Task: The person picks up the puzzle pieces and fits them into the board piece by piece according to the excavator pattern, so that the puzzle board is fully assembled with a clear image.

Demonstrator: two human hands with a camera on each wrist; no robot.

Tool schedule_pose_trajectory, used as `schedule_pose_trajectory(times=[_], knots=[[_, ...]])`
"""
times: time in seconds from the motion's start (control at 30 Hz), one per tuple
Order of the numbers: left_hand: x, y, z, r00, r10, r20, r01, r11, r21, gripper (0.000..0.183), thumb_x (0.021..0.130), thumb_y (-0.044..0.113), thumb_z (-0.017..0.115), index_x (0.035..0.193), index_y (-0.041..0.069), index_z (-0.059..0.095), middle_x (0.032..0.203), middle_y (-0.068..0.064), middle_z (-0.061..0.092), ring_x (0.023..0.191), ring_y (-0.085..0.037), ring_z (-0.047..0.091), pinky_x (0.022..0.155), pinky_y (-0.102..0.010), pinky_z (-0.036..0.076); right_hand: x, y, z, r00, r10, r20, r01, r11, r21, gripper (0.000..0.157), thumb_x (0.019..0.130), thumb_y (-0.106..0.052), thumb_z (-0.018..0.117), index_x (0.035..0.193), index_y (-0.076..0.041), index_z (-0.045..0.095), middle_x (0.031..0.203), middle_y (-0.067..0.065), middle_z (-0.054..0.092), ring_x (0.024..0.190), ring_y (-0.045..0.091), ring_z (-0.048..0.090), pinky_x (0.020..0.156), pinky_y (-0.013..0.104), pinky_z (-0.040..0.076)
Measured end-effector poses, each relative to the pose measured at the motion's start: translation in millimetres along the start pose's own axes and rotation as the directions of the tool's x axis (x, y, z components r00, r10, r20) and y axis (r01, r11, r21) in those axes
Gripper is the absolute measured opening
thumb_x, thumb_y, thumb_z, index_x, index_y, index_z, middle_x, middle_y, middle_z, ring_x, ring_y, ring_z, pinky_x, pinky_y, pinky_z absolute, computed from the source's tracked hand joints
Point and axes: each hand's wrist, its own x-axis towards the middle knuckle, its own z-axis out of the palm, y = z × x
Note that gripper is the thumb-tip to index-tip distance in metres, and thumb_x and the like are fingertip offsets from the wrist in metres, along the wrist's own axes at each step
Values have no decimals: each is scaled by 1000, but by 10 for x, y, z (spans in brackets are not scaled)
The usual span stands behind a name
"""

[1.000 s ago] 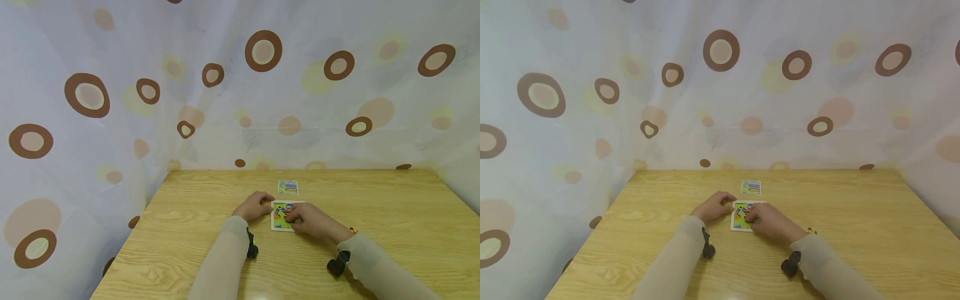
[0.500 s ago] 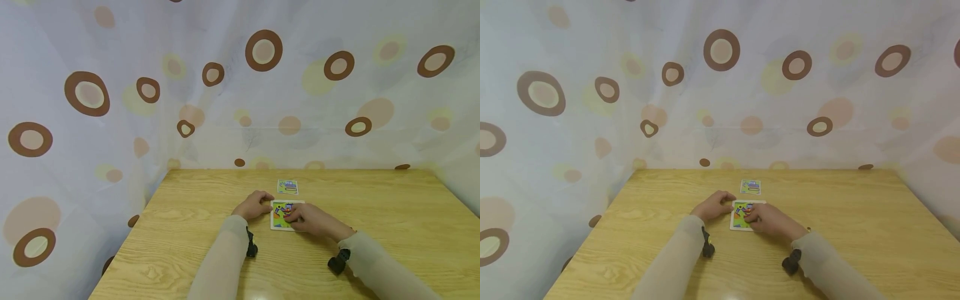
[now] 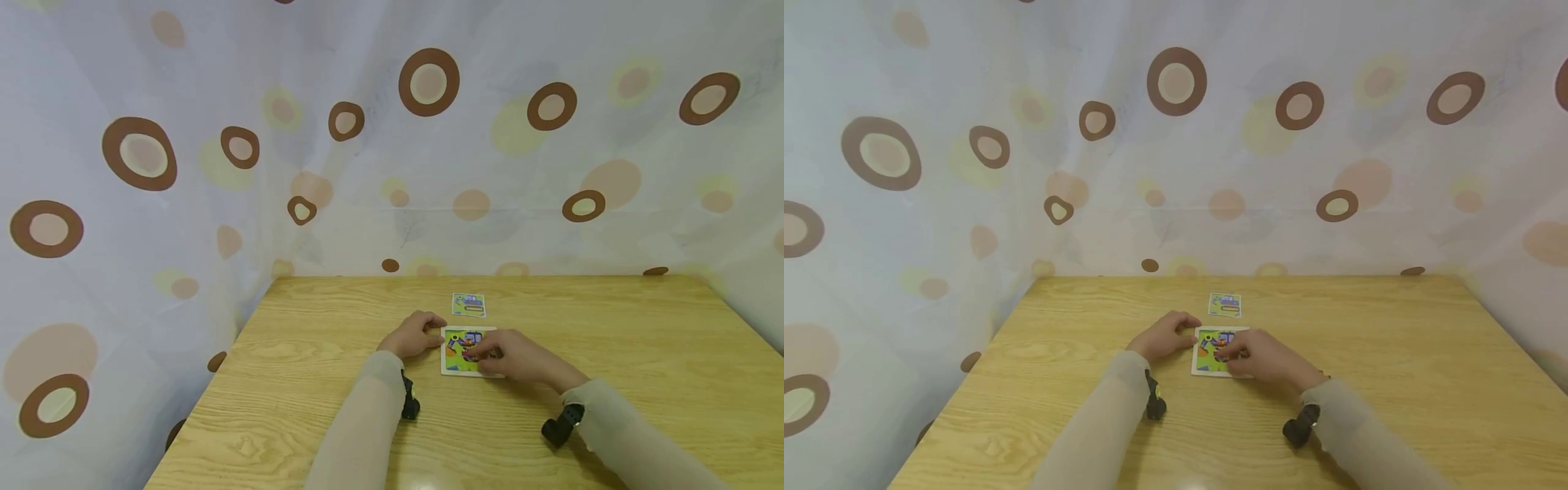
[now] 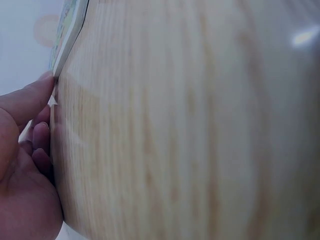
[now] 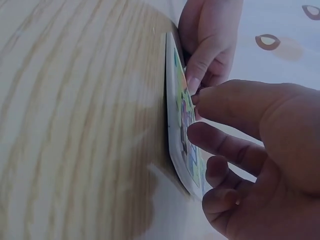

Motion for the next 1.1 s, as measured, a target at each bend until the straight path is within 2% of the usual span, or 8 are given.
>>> schedule_pose_trajectory(times=[0.13, 0.33, 0.6, 0.83, 1.1], knots=[[-3, -2, 0, 1000, -4, 0, 4, 1000, 2, 32, 98, 20, 65, 129, 15, 63, 133, -1, 54, 118, -18, 50, 102, -36, 41, -62, -17, -53, 1000, -22, -11, 22, 1000, 8, 23, 98, -10, 63, 118, -8, 73, 94, -2, 63, 65, 12, 48, 55, 25, 42], [-5, -5, 3, 1000, -5, 0, 5, 1000, 6, 31, 97, 20, 66, 128, 16, 64, 131, -1, 54, 117, -18, 50, 101, -36, 41, -188, 17, -122, 999, -19, -32, 20, 1000, 16, 24, 97, -11, 63, 119, -5, 72, 93, -4, 61, 73, 13, 53, 61, 27, 47], [-21, 13, -6, 1000, -1, 0, 1, 1000, 11, 31, 98, 20, 65, 129, 16, 63, 132, -1, 53, 119, -19, 49, 102, -37, 41, -402, 106, -225, 998, -3, -63, 3, 1000, 1, 28, 98, -13, 63, 123, 0, 67, 96, -4, 62, 81, 12, 56, 65, 27, 49], [-39, 22, -10, 1000, -5, -10, 5, 1000, 17, 31, 97, 20, 66, 128, 16, 64, 130, -2, 54, 115, -18, 50, 100, -37, 41, -595, 202, -299, 995, 6, -96, -7, 1000, -10, 32, 99, -18, 63, 126, 0, 65, 104, 1, 63, 87, 11, 55, 67, 27, 49], [-24, 26, 6, 1000, -1, -4, 1, 1000, 3, 32, 98, 19, 65, 129, 14, 63, 128, -1, 55, 115, -18, 50, 101, -38, 40, -850, 301, -404, 991, 56, -124, -64, 996, -58, 42, 93, -25, 72, 128, -3, 63, 113, 3, 61, 93, 18, 53, 71, 29, 48]])
